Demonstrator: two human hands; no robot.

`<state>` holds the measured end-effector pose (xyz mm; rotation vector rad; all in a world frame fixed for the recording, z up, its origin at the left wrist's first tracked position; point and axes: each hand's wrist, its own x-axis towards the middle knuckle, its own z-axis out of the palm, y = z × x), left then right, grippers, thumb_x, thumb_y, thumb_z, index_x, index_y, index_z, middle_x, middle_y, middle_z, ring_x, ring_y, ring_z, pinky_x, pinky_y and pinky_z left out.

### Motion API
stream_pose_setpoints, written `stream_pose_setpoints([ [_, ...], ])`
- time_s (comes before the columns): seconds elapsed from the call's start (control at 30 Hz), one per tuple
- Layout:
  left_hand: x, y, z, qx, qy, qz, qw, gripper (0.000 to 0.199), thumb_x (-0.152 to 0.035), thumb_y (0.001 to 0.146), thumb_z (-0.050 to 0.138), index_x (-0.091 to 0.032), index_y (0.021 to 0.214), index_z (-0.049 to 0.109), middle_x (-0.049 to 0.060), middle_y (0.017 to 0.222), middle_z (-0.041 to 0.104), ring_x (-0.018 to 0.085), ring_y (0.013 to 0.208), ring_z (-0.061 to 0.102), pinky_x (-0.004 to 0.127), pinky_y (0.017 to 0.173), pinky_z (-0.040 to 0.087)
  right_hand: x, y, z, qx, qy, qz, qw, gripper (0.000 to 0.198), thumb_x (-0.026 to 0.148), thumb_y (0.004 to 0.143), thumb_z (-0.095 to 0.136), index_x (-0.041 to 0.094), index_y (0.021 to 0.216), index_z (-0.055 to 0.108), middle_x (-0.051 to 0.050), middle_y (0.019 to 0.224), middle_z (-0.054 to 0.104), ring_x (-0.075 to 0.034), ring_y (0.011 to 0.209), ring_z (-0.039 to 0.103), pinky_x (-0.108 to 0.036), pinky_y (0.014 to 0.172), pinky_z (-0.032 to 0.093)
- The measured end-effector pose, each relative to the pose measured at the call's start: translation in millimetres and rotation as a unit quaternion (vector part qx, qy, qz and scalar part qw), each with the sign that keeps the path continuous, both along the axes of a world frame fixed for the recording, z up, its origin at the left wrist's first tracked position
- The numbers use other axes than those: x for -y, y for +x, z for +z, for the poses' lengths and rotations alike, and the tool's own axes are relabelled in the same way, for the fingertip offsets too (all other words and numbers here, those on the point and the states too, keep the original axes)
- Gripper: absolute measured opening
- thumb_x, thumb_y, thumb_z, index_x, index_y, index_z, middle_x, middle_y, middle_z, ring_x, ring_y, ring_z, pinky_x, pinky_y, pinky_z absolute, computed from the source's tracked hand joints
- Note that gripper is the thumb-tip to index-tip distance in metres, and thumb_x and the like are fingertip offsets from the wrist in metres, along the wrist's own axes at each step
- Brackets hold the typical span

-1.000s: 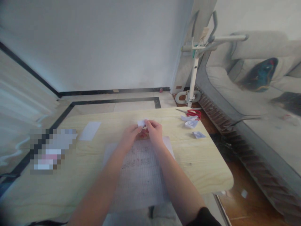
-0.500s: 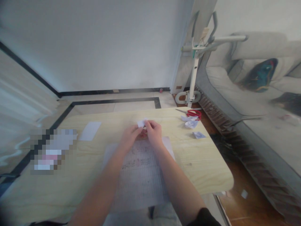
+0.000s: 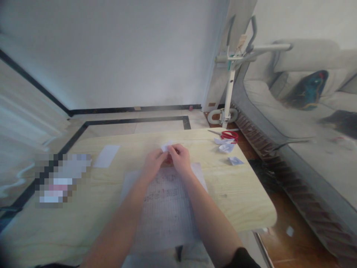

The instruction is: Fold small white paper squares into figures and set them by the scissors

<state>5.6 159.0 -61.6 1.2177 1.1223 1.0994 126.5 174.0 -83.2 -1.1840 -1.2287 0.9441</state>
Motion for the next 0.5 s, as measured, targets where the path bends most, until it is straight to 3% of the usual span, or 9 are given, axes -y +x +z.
stream_pose_setpoints([
  [0.23, 0.0, 1.0, -1.3, 0.002, -0.006, -0.006, 1.0, 0.024, -0.041, 0.078, 0.062, -0.017, 0.073, 0.067, 0.003, 0.068, 0.067, 0.018, 0.065, 0.062, 0.03, 0.064, 0.05, 0.7, 0.1, 1.5, 0.0, -0.003, -0.008, 1.0, 0.022, 0.037, 0.077, 0.059, 0.018, 0.066, 0.064, 0.0, 0.062, 0.059, -0.015, 0.06, 0.052, -0.027, 0.059, 0.04],
  [0.5, 1.6, 2.4, 0.0, -0.015, 0.006, -0.016, 1.0, 0.026, -0.04, 0.078, 0.061, -0.016, 0.067, 0.064, 0.002, 0.062, 0.063, 0.015, 0.058, 0.058, 0.026, 0.058, 0.046, 1.5, -3.7, 5.5, -0.122, -0.022, -0.007, 0.992, 0.028, 0.034, 0.074, 0.061, 0.019, 0.053, 0.053, 0.004, 0.05, 0.044, -0.01, 0.049, 0.041, -0.025, 0.05, 0.033],
])
